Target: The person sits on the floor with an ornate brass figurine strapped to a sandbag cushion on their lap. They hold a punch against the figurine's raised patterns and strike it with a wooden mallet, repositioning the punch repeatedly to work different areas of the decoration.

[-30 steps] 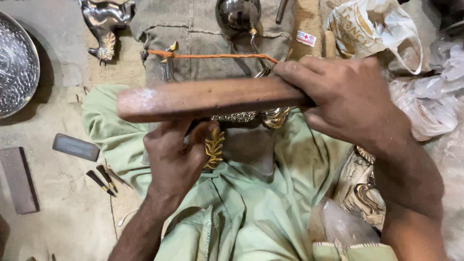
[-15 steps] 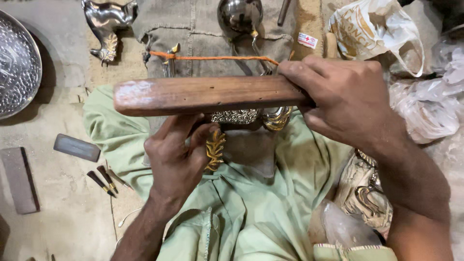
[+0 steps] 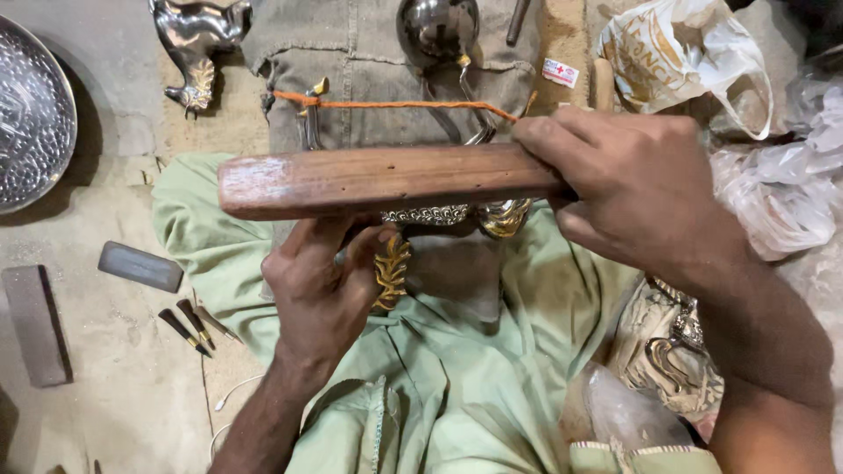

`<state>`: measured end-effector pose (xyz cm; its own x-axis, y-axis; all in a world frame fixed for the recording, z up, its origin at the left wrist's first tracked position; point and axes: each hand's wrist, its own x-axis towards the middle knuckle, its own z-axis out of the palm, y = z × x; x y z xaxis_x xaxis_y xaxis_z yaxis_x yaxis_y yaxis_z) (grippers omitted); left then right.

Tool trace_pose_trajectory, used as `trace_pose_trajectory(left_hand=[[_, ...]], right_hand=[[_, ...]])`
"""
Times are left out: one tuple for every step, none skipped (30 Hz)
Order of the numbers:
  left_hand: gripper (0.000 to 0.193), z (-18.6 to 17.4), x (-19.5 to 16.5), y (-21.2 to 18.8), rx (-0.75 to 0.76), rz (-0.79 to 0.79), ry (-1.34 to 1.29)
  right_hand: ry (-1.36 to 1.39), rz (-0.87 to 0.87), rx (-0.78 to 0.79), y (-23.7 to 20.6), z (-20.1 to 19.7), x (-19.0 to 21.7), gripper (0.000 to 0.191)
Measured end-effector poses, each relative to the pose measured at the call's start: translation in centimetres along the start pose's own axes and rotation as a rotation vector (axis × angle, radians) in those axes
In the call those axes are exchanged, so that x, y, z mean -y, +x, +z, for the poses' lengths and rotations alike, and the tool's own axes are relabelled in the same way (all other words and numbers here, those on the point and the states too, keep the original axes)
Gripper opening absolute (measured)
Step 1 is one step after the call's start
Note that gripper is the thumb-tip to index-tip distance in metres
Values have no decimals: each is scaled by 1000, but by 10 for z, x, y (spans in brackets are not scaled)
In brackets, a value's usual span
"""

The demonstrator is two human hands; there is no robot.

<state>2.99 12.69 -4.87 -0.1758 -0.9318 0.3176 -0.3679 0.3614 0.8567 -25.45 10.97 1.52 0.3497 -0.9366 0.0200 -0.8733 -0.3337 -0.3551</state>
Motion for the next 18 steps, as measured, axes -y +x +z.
trace_pose_trajectory(left_hand=[[39,-1,1,0,12,9,29],[39,-2,1,0,26,6,58],[39,-2,2,0,41,1,87],[40,-2,2,0,39,-2,83],[41,-2,3,0,39,-4,81],[42,-2,3,-1,38,-9,80],[41,-1,3,-1,29,-15,58],[41,-1,3,-1,20,-16,37],[41,0,3,-1,10,-21,15],[42,-1,3,-1,26,-21,33],[42,-2,2,-1,43,-25,50],[42,-2,3,-1,59,-24,66],[40,-2,2,-1,51,-20,64],[39,-2,2,-2,43,-19,63],[37,-3,2,-1,33,-11,61],[35,-3,3,0,50,-7,77],[33,-4,3,1,68,-7,92],[30,-5,3,1,90,-17,106]], right_hand=[[-189,-58,-34,0,1,0,61],[-8,-16,-62,0,1,0,54],[174,28,-86,0,1,1,48],[351,72,-117,1,1,1,42],[214,32,-70,2,0,2,47],[79,-6,-20,4,0,3,53],[-61,-45,25,5,-1,4,59],[-65,-61,-30,6,-2,4,57],[-67,-78,-82,6,-3,6,55],[-65,-95,-124,6,-3,7,53],[104,2,-86,6,-2,9,51],[270,99,-51,6,-1,11,51],[436,196,-17,6,-1,11,51],[223,118,3,6,0,12,54],[7,38,18,5,0,11,58],[-209,-41,31,4,-1,11,62],[-23,-42,-10,4,0,9,58],[167,-40,-43,3,1,8,54]])
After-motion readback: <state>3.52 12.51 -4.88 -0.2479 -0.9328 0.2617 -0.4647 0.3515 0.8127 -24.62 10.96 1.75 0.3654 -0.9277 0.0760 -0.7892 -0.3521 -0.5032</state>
